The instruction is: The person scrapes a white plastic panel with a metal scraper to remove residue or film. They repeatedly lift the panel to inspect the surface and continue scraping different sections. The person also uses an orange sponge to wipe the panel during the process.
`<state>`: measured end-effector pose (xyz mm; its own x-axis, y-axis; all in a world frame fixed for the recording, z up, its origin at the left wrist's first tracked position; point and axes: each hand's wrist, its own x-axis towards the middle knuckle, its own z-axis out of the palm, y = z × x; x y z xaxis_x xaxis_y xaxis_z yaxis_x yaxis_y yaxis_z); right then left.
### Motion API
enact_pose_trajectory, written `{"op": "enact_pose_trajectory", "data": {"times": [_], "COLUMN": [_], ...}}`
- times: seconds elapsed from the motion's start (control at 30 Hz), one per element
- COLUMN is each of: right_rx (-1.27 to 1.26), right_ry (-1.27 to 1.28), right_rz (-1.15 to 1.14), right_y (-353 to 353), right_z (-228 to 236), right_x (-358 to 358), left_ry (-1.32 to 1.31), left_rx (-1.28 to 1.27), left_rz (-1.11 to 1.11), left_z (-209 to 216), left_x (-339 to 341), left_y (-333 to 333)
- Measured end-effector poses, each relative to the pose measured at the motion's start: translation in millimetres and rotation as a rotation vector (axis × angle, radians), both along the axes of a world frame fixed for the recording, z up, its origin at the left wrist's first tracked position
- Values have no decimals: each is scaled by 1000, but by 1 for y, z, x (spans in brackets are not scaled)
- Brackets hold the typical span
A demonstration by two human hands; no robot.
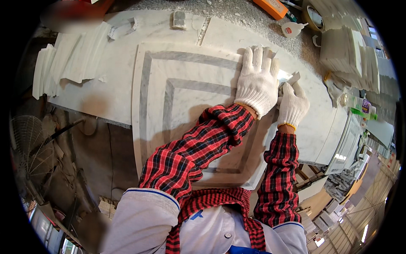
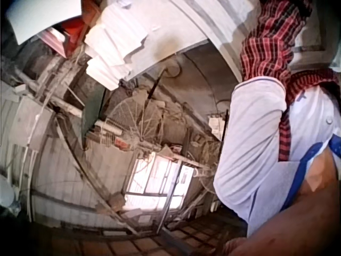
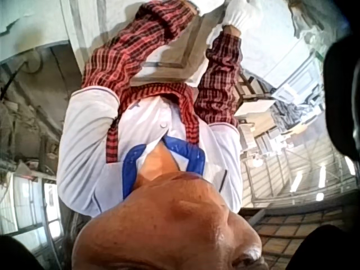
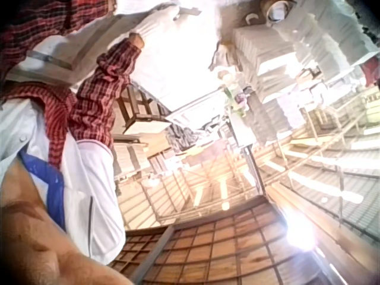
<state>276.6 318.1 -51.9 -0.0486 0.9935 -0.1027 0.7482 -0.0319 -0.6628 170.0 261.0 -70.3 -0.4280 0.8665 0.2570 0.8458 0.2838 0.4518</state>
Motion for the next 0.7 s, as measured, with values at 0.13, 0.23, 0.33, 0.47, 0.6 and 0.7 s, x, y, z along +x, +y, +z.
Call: {"op": "enact_pose_trajectory", "data": {"times": [0.13,0.23,0.33,0.47,0.6,0.7], "right_rx": [1,-14,-106,-112,-152,-203], "right_ry": [17,45,91,112,232,328], "right_rz": [-25,-30,-64,-55,-111,-200], "right_y": [0,3,1,2,-4,-8], "right_z": [1,-4,9,9,12,13], "right_x": [-2,2,-6,-5,-7,-4], "left_ry": [-22,-6,-12,-9,-39,-36], "left_rx": [-16,-29,-38,-26,-86,-51], "left_rz": [3,-3,-4,-3,-37,-28], "left_z": [0,0,-1,-4,3,-3], "left_x": [1,2,3,3,-2,0], "left_y": [1,1,2,2,1,1]}}
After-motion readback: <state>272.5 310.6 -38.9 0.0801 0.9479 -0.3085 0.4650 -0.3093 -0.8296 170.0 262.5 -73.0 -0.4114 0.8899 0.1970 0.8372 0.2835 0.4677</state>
